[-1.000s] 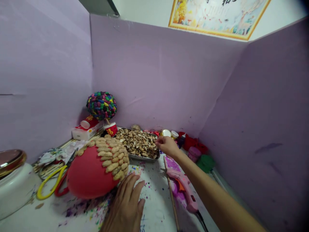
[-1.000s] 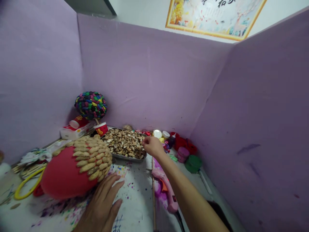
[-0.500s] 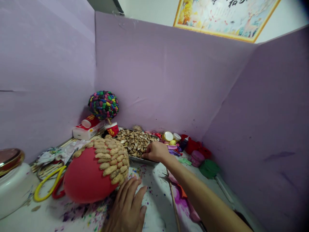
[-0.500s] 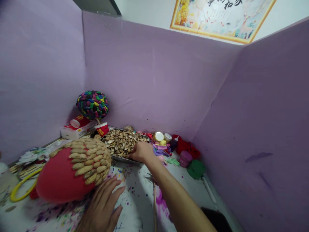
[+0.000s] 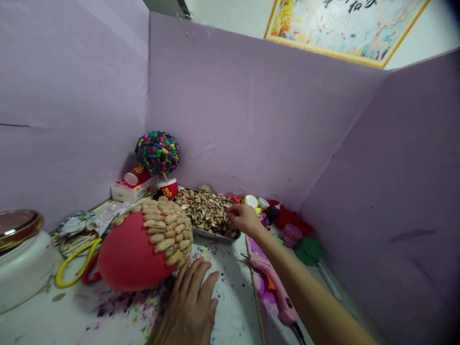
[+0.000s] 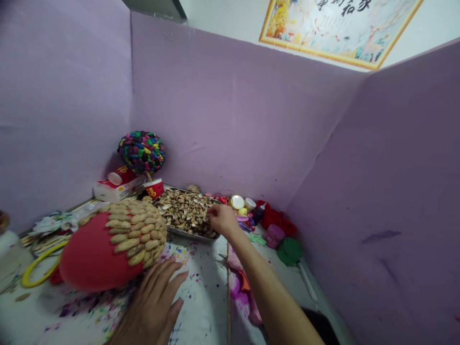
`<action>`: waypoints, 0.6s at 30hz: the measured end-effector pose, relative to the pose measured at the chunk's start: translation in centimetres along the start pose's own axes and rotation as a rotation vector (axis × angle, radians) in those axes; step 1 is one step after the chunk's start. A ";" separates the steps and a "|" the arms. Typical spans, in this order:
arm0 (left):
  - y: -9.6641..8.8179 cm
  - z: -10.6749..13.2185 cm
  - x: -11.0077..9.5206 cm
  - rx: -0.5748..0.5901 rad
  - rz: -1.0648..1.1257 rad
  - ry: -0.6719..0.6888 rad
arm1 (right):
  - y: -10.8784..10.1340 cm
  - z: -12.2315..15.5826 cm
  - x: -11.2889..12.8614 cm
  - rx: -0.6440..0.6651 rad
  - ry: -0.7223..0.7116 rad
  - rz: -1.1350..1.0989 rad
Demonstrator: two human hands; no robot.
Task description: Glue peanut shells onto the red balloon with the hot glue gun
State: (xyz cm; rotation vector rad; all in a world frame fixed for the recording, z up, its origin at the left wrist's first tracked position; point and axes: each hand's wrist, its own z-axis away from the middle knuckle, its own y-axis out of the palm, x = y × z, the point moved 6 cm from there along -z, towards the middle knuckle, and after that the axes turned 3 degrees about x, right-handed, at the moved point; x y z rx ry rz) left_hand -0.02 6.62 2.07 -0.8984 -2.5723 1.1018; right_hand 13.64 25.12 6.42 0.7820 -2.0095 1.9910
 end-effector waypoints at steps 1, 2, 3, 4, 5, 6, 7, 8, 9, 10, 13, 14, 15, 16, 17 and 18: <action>0.1 0.0 0.1 0.013 0.017 -0.015 | -0.1 0.3 0.0 -0.038 0.011 -0.058; 0.2 0.1 0.2 0.026 0.039 -0.033 | -0.1 0.8 0.0 -0.076 0.022 -0.119; 0.4 0.2 0.3 0.043 0.067 -0.053 | 0.0 1.5 0.1 -0.114 0.035 -0.181; 0.6 0.3 0.4 0.060 0.101 -0.075 | 0.1 2.3 0.3 -0.150 0.052 -0.245; 0.8 0.4 0.5 0.082 0.143 -0.101 | 0.3 3.3 0.4 -0.182 0.072 -0.308; 1.0 0.6 0.7 0.106 0.191 -0.137 | 0.6 4.5 0.6 -0.209 0.097 -0.372; 1.2 0.7 0.9 0.126 0.248 -0.177 | 1.0 5.8 0.7 -0.231 0.125 -0.434; 1.3 0.8 1.1 0.142 0.315 -0.224 | 1.5 7.1 0.8 -0.241 0.155 -0.497; 1.5 0.7 1.3 0.153 0.395 -0.278 | 2.1 8.4 0.9 -0.246 0.189 -0.559; 1.6 0.6 1.5 0.159 0.490 -0.333 | 2.8 9.7 1.0 -0.243 0.222 -0.620; 2.2 -0.1 1.6 0.168 0.863 -0.532 | 4.8 12.8 1.2 -0.237 0.307 -0.777; 2.5 -0.4 1.5 0.166 1.004 -0.607 | 5.3 13.5 1.3 -0.237 0.326 -0.819; 2.8 -0.8 1.3 0.158 1.143 -0.673 | 5.7 14.1 1.3 -0.240 0.339 -0.856; 3.0 -1.1 1.0 0.151 1.276 -0.722 | 6.0 14.6 1.4 -0.244 0.345 -0.888; 3.1 -1.4 0.6 0.146 1.400 -0.764 | 6.1 15.0 1.5 -0.249 0.344 -0.917; 3.3 -1.7 0.2 0.145 1.510 -0.800 | 6.1 15.4 1.5 -0.253 0.337 -0.942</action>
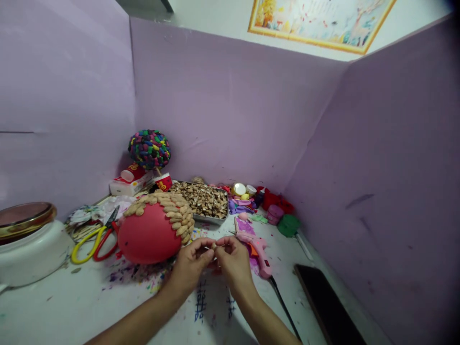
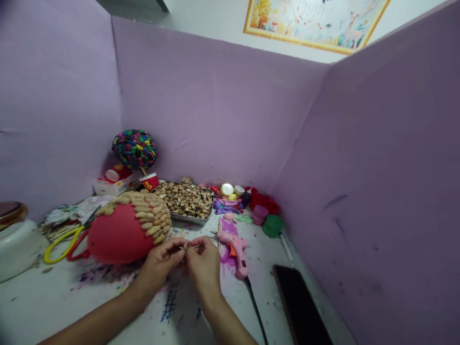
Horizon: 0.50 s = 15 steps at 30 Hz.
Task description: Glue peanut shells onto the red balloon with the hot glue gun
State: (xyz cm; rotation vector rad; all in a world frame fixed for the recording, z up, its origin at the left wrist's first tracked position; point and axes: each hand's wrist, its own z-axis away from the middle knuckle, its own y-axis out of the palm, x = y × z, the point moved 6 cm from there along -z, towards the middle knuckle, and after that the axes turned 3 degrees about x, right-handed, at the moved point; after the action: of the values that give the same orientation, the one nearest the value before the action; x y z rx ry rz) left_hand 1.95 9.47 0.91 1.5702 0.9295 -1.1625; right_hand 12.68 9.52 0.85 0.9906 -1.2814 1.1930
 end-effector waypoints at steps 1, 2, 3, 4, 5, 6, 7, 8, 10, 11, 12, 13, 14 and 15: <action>0.4 0.0 0.1 0.012 0.089 -0.040 | -0.2 0.2 0.1 0.006 -0.009 -0.022; 0.7 0.0 0.2 0.020 0.159 -0.084 | -0.6 0.3 0.2 0.013 -0.024 -0.039; 0.9 0.1 0.4 0.025 0.213 -0.131 | -1.0 0.4 0.4 0.019 -0.045 -0.053; 1.1 0.2 0.6 0.033 0.257 -0.173 | -1.5 0.4 0.7 0.023 -0.072 -0.064; 1.2 0.2 0.8 0.044 0.293 -0.212 | -2.1 0.4 1.0 0.028 -0.103 -0.075; 1.4 0.3 1.0 0.056 0.325 -0.247 | -2.5 0.4 1.2 0.040 -0.132 -0.084; 1.6 0.4 1.2 0.064 0.352 -0.276 | -2.9 0.4 1.3 0.063 -0.155 -0.092; 1.7 0.4 1.4 0.067 0.375 -0.300 | -3.0 0.4 1.4 0.097 -0.170 -0.097; 2.0 0.5 1.8 0.069 0.397 -0.340 | -3.0 0.3 1.4 0.162 -0.182 -0.100; 2.1 0.6 2.0 0.070 0.401 -0.354 | -3.0 0.3 1.2 0.178 -0.184 -0.098; 2.2 0.6 2.1 0.071 0.406 -0.366 | -3.0 0.2 1.1 0.179 -0.185 -0.096; 2.3 0.7 2.3 0.073 0.413 -0.381 | -3.0 0.2 0.9 0.170 -0.185 -0.095; 2.5 0.8 2.5 0.074 0.422 -0.396 | -3.1 0.1 0.6 0.156 -0.186 -0.094; 2.5 0.9 2.6 0.075 0.431 -0.413 | -3.2 0.0 0.4 0.142 -0.185 -0.092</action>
State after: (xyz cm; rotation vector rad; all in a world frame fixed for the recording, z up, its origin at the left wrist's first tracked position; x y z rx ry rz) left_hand 4.78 8.05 -1.09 1.4195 0.2621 -1.1525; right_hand 15.75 9.09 1.58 1.2754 -1.2927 1.1543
